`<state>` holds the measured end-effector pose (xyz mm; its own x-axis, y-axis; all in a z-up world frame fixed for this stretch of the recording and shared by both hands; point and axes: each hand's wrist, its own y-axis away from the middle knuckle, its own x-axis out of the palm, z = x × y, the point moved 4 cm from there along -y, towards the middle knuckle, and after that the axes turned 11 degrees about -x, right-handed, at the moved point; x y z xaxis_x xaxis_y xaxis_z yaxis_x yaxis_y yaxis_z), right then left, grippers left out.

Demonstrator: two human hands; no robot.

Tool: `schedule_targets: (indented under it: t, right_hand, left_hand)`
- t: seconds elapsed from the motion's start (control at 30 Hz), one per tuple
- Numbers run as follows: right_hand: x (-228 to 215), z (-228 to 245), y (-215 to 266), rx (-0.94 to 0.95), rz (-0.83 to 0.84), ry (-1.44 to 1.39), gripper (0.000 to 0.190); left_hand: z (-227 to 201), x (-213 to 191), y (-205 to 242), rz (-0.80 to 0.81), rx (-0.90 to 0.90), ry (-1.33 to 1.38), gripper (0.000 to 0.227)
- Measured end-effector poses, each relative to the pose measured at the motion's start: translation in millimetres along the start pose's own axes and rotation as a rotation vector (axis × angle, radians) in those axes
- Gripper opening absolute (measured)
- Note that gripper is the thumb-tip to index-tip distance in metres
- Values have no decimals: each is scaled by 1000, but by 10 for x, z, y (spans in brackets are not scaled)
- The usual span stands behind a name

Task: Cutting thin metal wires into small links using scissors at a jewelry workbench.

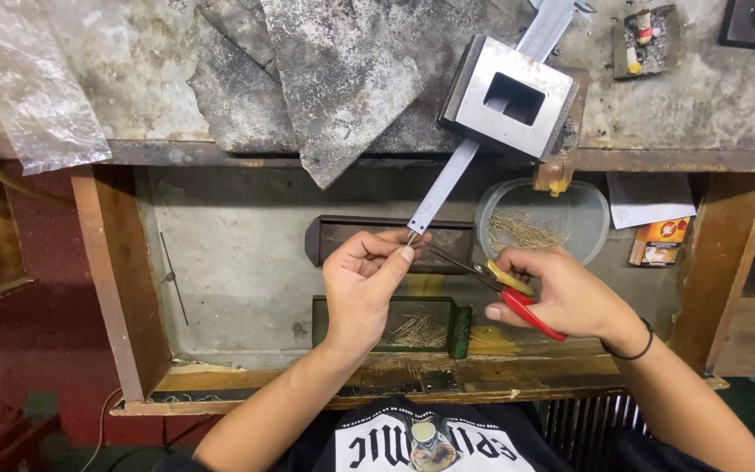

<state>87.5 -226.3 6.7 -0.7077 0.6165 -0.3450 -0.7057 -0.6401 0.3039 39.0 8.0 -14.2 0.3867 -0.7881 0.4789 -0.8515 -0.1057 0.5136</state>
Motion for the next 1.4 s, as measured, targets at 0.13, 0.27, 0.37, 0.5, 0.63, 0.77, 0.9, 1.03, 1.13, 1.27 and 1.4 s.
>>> schedule_targets:
  t: [0.13, 0.27, 0.37, 0.5, 0.63, 0.77, 0.9, 1.03, 1.13, 1.27, 1.4]
  right_hand:
    - [-1, -100, 0, 36, 69, -4, 33]
    - [-8, -156, -7, 48, 106, -17, 33]
    - [-12, -169, -17, 60, 126, -18, 32]
    - [-1, -164, -64, 89, 160, -13, 32]
    - [-12, -138, -116, 90, 188, -29, 31]
    - [-19, -137, -137, 93, 192, -40, 32]
    - [-19, -146, -150, 99, 196, -32, 31]
    - [12, -108, -219, 63, 211, -34, 30]
    - [30, -68, -256, 52, 212, -51, 29]
    - [36, -54, -272, 41, 196, -93, 29]
    - [43, 5, -305, 44, 206, -126, 28]
  left_hand:
    - [-2, 5, 1, -1, 1, 1, 8]
    - [-10, 11, 8, -4, -9, 2, 8]
    - [-7, 7, 7, -4, -9, 10, 8]
    - [8, -5, -15, -1, -3, 5, 9]
    - [18, -12, -16, -7, -3, 10, 8]
    - [1, -10, -19, -11, -1, 17, 9]
    - [-8, -3, -21, -14, -5, 24, 9]
    - [21, -29, -39, -4, -13, 30, 9]
    - [13, -33, -47, 1, -11, 21, 9]
    - [4, -32, -52, 5, -22, 28, 10]
    - [-44, -11, -42, 13, -25, 16, 10]
